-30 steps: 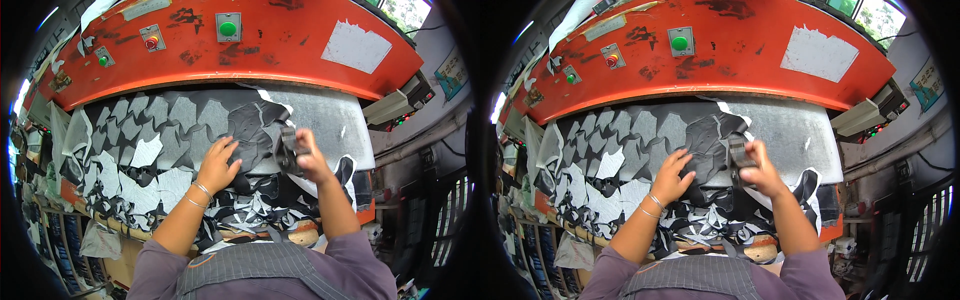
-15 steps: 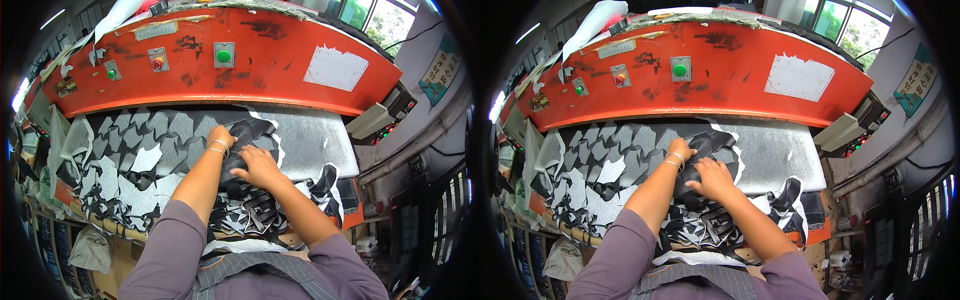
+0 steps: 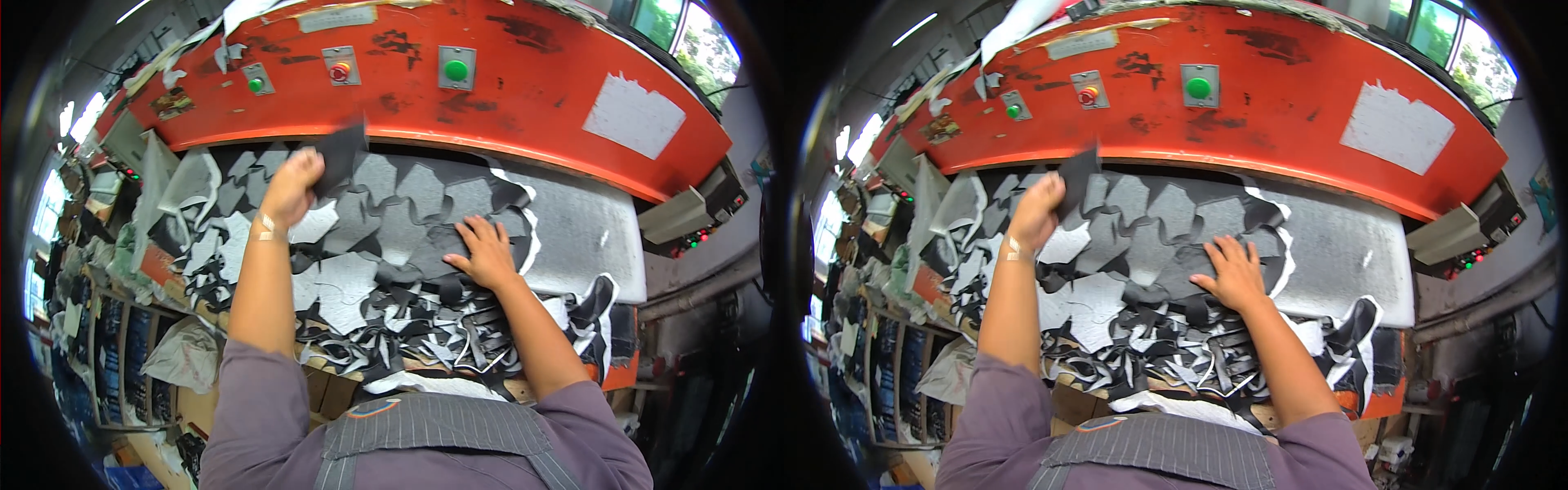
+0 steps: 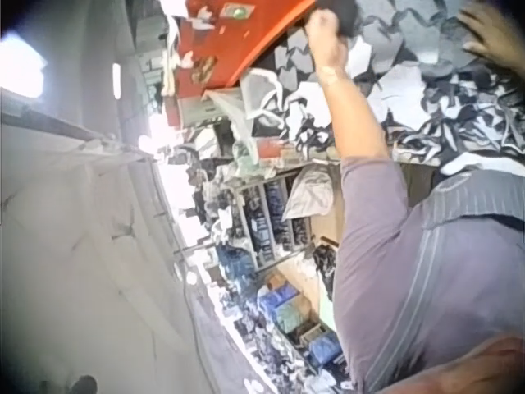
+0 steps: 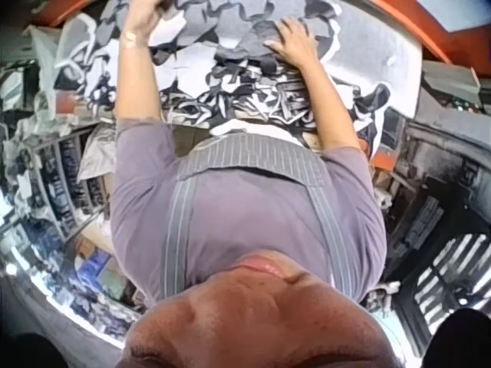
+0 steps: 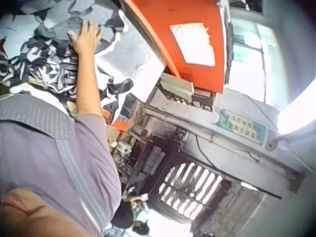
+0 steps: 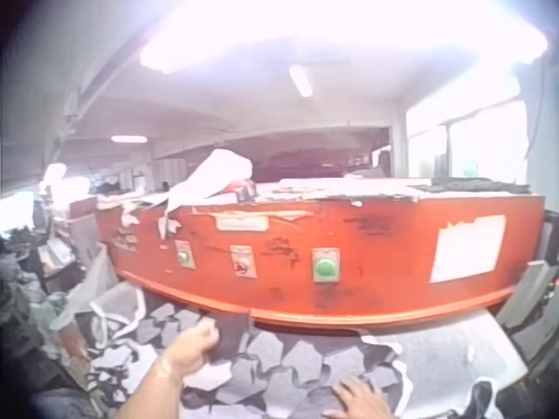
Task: Die-cut material into specific shapes using a press machine.
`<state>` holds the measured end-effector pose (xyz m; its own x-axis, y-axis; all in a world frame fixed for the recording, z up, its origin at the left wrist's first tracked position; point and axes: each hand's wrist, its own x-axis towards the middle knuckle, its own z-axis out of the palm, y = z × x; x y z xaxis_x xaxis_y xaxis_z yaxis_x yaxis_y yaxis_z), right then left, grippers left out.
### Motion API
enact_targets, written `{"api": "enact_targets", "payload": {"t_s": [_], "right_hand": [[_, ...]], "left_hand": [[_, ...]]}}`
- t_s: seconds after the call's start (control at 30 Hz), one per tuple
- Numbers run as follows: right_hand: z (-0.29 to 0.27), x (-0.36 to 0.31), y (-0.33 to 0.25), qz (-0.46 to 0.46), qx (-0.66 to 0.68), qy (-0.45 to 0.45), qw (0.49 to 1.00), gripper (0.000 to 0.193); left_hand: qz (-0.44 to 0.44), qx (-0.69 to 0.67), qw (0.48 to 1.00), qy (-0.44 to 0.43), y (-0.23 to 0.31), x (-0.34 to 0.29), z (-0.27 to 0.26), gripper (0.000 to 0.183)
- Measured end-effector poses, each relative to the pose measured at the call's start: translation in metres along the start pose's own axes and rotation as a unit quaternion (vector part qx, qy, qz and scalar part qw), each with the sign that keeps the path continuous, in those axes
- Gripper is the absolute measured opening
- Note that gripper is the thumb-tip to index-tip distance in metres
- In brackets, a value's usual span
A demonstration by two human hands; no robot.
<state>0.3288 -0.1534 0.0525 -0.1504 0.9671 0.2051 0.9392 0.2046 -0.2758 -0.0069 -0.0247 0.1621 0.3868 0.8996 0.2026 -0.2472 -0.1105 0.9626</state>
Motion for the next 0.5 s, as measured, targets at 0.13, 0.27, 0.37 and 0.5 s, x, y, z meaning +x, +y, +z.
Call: {"api": "enact_targets", "payload": {"t_s": [0.13, 0.27, 0.37, 0.5], "right_hand": [[-0.012, 0.006, -0.010, -0.028, -0.016, -0.013, 0.999, 0.069], [-0.046, 0.045, -0.031, -0.011, -0.080, -0.206, 0.975, 0.072], [-0.049, 0.059, -0.039, 0.029, -0.049, -0.277, 0.959, 0.075], [-0.027, 0.032, -0.028, -0.009, -0.007, -0.171, 0.985, 0.060]], "left_hand": [[-0.265, 0.239, 0.934, -0.008, -0.036, -0.113, -0.024, 0.015], [-0.051, 0.523, 0.851, 0.026, -0.095, -0.164, -0.019, 0.033], [-0.232, 0.535, 0.812, 0.032, -0.094, -0.144, 0.021, 0.044], [-0.196, 0.454, 0.859, 0.132, -0.074, -0.168, 0.041, 0.063]]}}
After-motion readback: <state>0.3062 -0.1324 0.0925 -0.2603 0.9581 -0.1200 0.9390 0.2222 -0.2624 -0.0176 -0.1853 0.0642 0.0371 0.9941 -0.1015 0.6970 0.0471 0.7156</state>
